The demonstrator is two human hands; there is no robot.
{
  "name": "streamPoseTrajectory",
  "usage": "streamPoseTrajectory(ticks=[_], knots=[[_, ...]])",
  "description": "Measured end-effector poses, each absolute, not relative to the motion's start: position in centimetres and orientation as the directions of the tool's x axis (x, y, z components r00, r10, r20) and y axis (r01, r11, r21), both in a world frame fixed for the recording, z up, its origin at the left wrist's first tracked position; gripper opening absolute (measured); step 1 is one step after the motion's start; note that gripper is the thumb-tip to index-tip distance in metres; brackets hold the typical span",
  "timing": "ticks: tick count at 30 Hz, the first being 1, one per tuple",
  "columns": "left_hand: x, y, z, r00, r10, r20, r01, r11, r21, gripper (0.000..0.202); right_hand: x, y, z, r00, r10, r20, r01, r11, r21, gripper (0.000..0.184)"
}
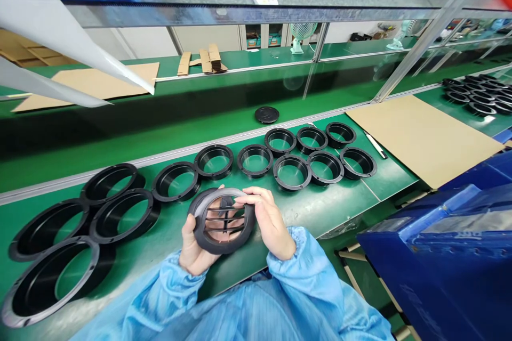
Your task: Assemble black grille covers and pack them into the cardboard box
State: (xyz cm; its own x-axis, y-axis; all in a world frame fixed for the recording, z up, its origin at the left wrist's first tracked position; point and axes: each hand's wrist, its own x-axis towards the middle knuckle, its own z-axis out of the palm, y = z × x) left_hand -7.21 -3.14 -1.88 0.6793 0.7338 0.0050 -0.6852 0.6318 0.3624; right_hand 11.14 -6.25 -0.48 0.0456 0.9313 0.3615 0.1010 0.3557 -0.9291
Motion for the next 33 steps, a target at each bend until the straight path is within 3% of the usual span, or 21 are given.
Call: streamPoseTrajectory(ticks=[5,16,27,31,33], knots=[[-6.98,-3.02,-1.87,0.692,0.721,0.033,-0.695,0.653,0.301,0.096,11.01,-6.05,-0.75,0.049,0.94,0.338,0.033,0.337,-0.941,0.047],[-7.03,-3.23,-2.01,0.657,0.753,0.0,-0.708,0.618,0.343,0.099,11.13,-6.16,-1.28,0.05,0.956,0.29,-0.051,0.292,-0.955,0.047],[-7.02,-3.24,-1.83,0.685,0.727,-0.044,-0.674,0.656,0.341,0.1,11.1,-6.15,-1.29,0.048,0.95,0.308,-0.026,0.309,-0.951,0.05],[-6.86,-3.25,-1.59,0.692,0.721,-0.03,-0.667,0.655,0.354,0.09,11.12,-6.19,-1.07,0.045,0.951,0.306,0.0,0.307,-0.952,0.05],[-6.89,-3.23,-1.78,0.693,0.72,-0.034,-0.666,0.658,0.353,0.081,10.93,-6.51,-0.98,0.073,0.94,0.333,0.114,0.324,-0.939,0.049]])
